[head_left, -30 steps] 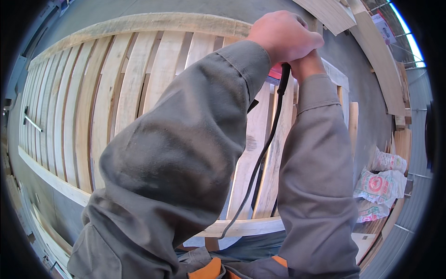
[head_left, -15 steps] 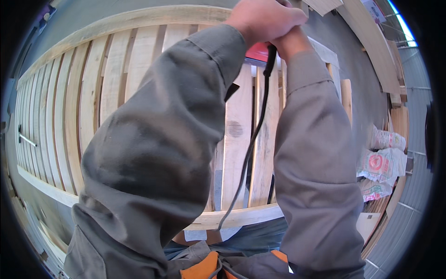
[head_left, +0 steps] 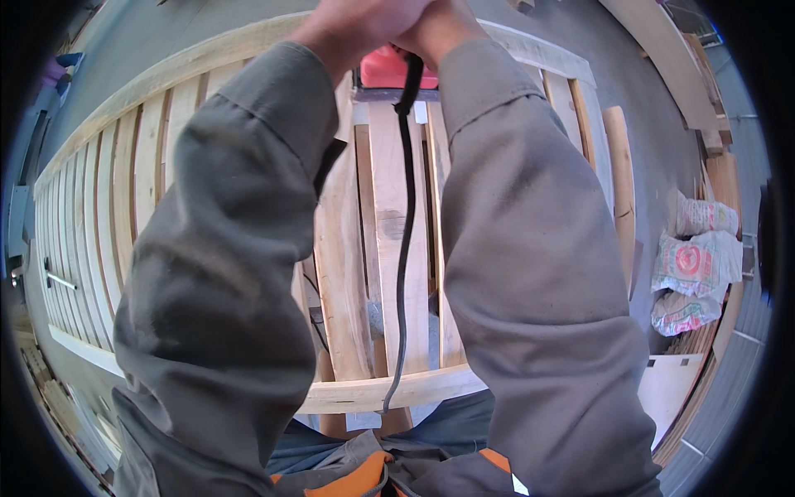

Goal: The person uses a red electric sander to smooth the surface of a wooden slatted frame. They move the sander back and forth across the slats, covering different sections of the frame.

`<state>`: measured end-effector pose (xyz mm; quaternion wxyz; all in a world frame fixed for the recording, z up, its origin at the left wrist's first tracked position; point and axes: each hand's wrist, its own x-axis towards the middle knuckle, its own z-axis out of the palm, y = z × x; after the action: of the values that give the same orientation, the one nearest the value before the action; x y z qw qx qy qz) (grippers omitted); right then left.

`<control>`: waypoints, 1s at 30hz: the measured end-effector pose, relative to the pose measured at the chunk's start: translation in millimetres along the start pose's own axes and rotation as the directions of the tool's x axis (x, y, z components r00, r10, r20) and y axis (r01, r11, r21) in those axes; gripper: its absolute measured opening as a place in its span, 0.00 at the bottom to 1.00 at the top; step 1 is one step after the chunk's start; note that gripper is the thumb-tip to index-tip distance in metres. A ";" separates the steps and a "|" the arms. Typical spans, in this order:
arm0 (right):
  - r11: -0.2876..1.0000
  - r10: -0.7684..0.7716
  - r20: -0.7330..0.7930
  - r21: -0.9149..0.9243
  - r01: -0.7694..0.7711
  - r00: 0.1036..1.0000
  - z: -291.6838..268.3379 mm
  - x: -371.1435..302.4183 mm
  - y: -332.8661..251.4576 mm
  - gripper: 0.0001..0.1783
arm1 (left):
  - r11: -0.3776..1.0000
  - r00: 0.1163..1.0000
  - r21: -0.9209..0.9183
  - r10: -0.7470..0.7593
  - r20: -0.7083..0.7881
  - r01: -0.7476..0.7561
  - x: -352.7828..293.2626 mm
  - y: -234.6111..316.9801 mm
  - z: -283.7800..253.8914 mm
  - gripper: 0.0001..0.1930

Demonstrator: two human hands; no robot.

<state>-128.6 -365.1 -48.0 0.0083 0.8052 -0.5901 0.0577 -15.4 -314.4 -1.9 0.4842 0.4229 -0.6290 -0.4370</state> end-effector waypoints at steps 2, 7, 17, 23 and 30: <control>0.972 0.125 0.024 0.197 -0.128 0.992 10.5 6.7 3.8 0.18 | 0.999 0.999 -0.024 -0.031 0.015 0.032 1.0 4.8 -2.1 0.22; 0.975 0.120 0.031 0.183 -0.124 0.992 -2.7 -20.3 -9.8 0.19 | 1.000 0.999 -0.031 -0.001 0.048 0.003 -11.4 -1.9 -2.9 0.23; 0.929 0.001 -0.340 0.349 0.125 0.940 11.9 -84.5 -10.1 0.18 | 0.996 0.994 0.042 -0.073 -0.083 0.077 -69.7 12.7 6.2 0.29; 0.694 0.082 -0.252 0.708 0.126 0.964 -25.9 -168.3 -36.8 0.08 | 0.998 0.989 0.018 -0.057 -0.134 0.060 -144.6 39.3 24.5 0.29; 0.835 -0.062 -0.238 0.519 0.181 0.969 -32.1 -204.9 -53.7 0.12 | 0.997 0.974 -0.045 -0.075 -0.213 0.067 -185.2 45.1 29.1 0.27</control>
<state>-141.0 -151.7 -34.2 -0.1510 0.8004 -0.4935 0.3049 -16.6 -121.7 -7.2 0.5411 0.4805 -0.5492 -0.4179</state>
